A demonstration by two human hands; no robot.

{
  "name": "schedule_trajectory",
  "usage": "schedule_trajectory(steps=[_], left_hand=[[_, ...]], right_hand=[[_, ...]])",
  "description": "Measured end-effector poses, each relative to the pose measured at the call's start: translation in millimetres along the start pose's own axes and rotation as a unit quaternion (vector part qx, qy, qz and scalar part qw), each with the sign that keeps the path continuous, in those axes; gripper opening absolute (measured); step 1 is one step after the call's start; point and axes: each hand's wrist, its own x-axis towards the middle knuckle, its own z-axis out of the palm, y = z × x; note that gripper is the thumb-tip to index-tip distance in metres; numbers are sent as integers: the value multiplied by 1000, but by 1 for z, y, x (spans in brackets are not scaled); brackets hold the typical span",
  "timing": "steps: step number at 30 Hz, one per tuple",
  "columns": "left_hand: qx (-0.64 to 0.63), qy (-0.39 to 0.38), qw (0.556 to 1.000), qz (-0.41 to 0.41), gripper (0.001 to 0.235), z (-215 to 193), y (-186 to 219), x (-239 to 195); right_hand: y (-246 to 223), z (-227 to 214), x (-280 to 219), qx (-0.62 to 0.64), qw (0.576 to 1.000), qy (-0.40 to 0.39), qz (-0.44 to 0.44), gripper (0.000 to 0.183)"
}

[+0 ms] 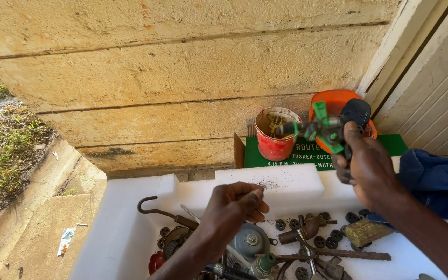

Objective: Repairing a mechanical spring mechanism on a plastic sprinkler head by reassembling the spring and metal pins.

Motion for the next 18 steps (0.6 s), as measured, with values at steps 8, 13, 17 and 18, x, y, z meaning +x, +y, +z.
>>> schedule_trajectory(steps=[8, 13, 17, 18], left_hand=[[103, -14, 994, 27, 22, -6, -7, 16], [199, -25, 979, 35, 27, -14, -2, 20], [289, -51, 954, 58, 31, -24, 6, 25], [306, -67, 948, 58, 33, -27, 8, 25]], right_hand=[[38, -17, 150, -293, 953, 53, -57, 55], [160, -40, 333, -643, 661, 120, -368, 54], [179, -15, 354, -771, 507, 6, -384, 28], [163, -1, 328, -802, 506, -20, -317, 28]])
